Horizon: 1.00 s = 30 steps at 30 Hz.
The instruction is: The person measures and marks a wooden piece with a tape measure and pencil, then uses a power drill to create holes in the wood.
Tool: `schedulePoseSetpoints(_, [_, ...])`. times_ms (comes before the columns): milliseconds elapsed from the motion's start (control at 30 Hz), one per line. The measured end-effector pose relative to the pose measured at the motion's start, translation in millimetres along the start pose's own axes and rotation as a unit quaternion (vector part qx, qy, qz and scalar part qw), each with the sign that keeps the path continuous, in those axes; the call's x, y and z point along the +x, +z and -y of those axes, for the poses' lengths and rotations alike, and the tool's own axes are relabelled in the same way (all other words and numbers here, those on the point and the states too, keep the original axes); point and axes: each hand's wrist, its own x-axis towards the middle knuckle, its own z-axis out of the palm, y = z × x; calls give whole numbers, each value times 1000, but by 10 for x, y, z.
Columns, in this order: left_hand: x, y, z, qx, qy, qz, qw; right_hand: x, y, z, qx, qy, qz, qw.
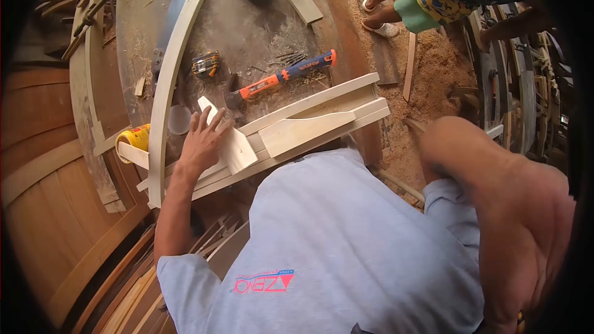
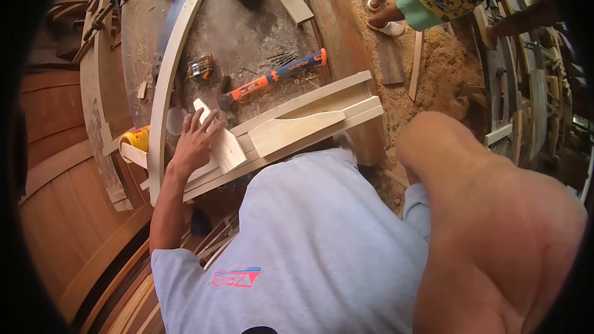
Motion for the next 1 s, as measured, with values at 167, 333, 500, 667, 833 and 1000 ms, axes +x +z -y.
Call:
schedulePoseSetpoints(167, [72, -56, -37, 33, 1, 3, 999, 12, -43, -200, -18, 10, 49, 999])
schedulePoseSetpoints(333, [-111, -108, -178, -29, -54, 1, 998, -32, -72, -365, -19, 22, 42, 999])
schedulePoseSetpoints(500, [-398, -145, -569, -180, -182, 9, 967, -71, -22, -525, -14, 36, 34, 999])
schedulePoseSetpoints(667, [-758, 254, -931, -395, -336, -126, 846, -422, 103, -1195, 11, 30, -111, 993])
schedulePoseSetpoints(833, [-543, 397, -1344, -574, -442, -160, 670, -2649, 412, -2478, -252, 562, 178, 767])
schedulePoseSetpoints(1000, [-324, 519, -1448, -627, -466, -195, 593, -3472, 1137, -3367, 6, 511, 129, 850])
